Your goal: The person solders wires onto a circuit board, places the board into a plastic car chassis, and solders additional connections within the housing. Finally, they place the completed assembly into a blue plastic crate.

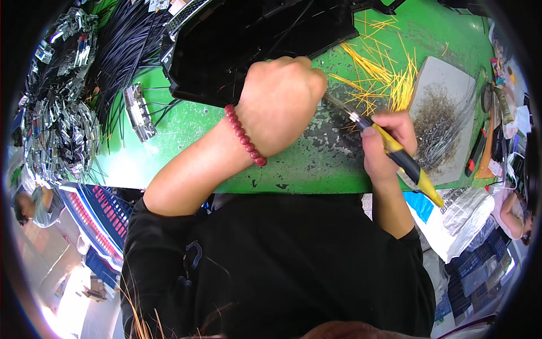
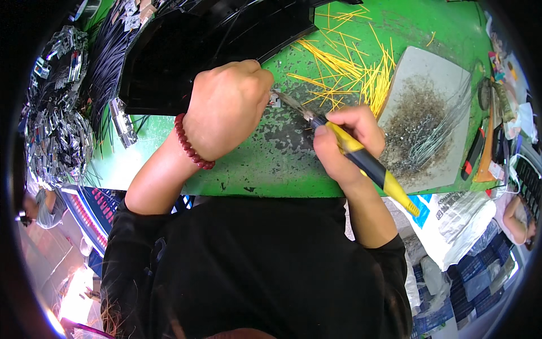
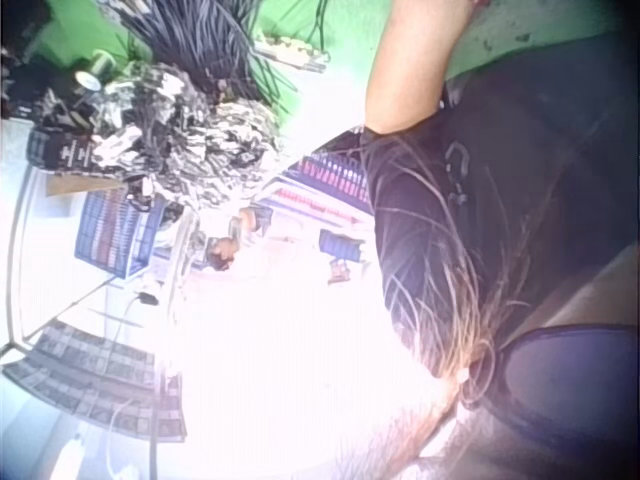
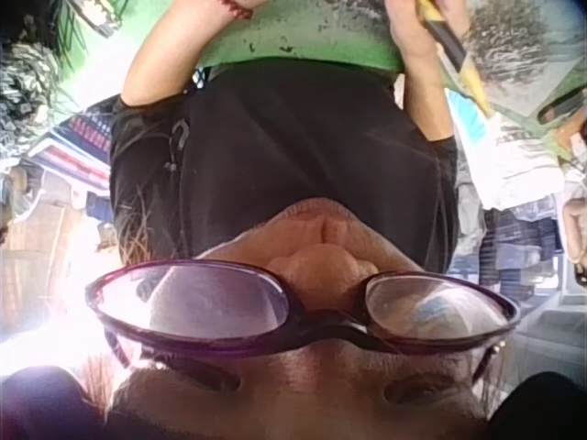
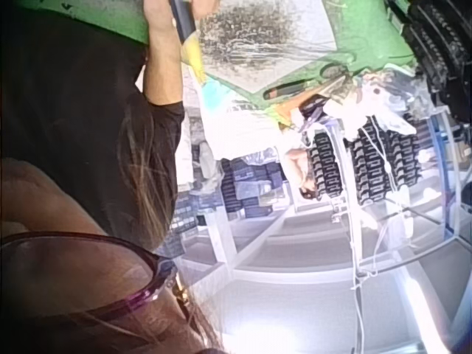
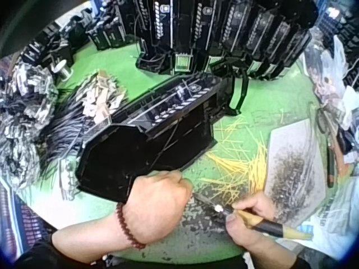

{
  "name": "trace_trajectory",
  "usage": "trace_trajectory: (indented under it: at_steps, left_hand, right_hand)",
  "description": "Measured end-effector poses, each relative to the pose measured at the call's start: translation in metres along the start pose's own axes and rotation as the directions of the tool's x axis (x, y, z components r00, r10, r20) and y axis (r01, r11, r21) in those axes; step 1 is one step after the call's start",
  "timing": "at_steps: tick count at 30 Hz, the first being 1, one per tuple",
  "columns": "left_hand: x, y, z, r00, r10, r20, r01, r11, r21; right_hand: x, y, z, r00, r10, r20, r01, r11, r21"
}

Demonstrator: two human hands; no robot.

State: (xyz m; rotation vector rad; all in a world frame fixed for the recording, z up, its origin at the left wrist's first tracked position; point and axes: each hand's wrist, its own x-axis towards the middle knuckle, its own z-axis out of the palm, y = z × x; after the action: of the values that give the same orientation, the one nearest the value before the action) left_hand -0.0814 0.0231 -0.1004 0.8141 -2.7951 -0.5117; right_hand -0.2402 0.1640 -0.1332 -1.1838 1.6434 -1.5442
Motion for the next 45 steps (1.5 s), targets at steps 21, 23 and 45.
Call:
trace_trajectory:
  at_steps: [21,23,45]
  left_hand:
    - [-0.007,0.008,0.007,0.995,-0.082,-0.063,0.084,0.996,0.034]
    - [-0.009,0.008,0.009,0.991,-0.080,-0.104,0.083,0.996,0.029]
    - [-0.017,-0.002,0.018,0.969,-0.105,-0.222,0.078,0.989,-0.126]
  right_hand:
    - [0.022,-0.001,0.008,0.903,-0.348,0.251,0.412,0.866,-0.283]
    - [0.020,0.006,0.007,0.832,-0.434,0.346,0.548,0.745,-0.381]
    - [0.025,0.002,0.028,0.830,-0.352,0.434,0.543,0.689,-0.480]
